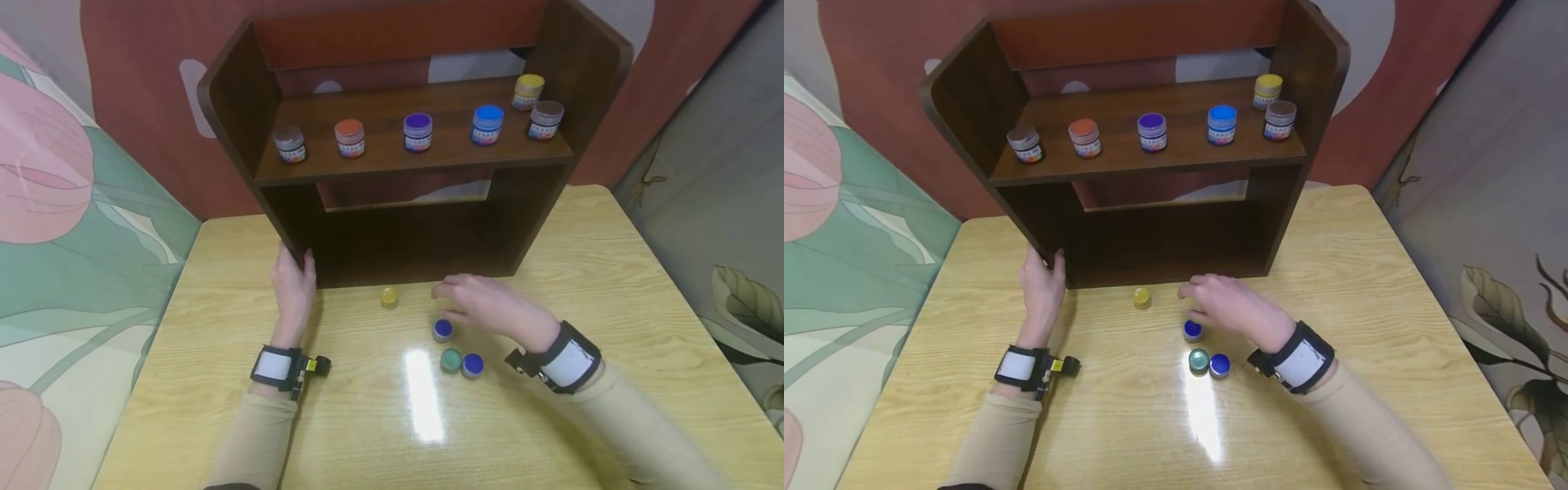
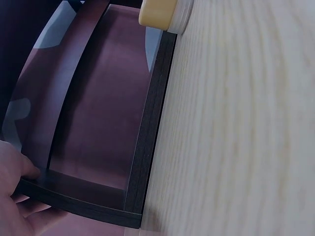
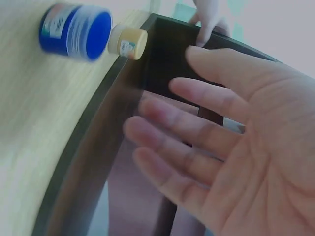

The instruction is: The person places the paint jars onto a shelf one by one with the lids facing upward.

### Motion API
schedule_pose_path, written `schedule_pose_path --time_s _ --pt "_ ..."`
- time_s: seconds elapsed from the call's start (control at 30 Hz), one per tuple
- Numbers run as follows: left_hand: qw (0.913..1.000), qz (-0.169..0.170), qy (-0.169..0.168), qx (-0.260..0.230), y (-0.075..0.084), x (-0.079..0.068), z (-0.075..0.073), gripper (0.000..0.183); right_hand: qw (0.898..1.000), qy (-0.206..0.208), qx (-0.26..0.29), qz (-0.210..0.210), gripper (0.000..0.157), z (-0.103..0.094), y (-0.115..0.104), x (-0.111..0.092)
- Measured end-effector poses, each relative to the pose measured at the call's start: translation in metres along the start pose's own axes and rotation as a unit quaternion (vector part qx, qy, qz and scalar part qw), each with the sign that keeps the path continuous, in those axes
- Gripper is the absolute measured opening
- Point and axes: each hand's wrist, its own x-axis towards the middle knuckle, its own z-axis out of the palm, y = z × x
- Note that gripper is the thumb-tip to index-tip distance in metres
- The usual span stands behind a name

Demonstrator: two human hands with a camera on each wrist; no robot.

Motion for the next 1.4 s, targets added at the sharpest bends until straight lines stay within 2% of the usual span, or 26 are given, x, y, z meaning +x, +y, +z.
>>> schedule_pose_path --time_s 0.1,0.23,0.5,0.63,0.73,0.9,1.1,1.4 --pt "1.0000 -0.001 0.000 0.004 0.000 0.000 0.000 0.033 0.998 -0.029 0.044 0.025 0.033 0.007 0.000 -0.004" --pt "1.0000 0.000 0.001 0.009 0.001 0.000 0.000 0.033 0.994 -0.046 0.087 0.055 0.036 0.013 0.000 -0.008" --pt "1.0000 0.001 0.002 0.009 0.002 -0.001 0.001 0.032 0.987 -0.059 0.123 0.082 0.039 0.023 -0.001 -0.011" --pt "1.0000 0.002 0.001 0.007 0.002 -0.002 0.003 0.032 0.988 -0.054 0.122 0.084 0.037 0.028 -0.002 -0.011" --pt "1.0000 0.000 0.003 0.006 0.002 -0.002 0.002 0.033 0.989 -0.045 0.124 0.070 0.033 0.032 -0.003 -0.009" --pt "1.0000 -0.001 0.005 0.004 0.002 0.000 0.001 0.033 0.986 -0.054 0.146 0.059 0.025 0.036 -0.005 -0.005" --pt "0.9999 0.002 0.001 0.011 0.002 0.001 0.001 0.034 0.981 -0.069 0.167 0.077 0.020 0.037 -0.006 -0.004" --pt "0.9999 0.008 0.010 0.007 0.001 0.001 0.001 0.034 0.983 -0.065 0.158 0.072 0.020 0.041 -0.006 -0.002"
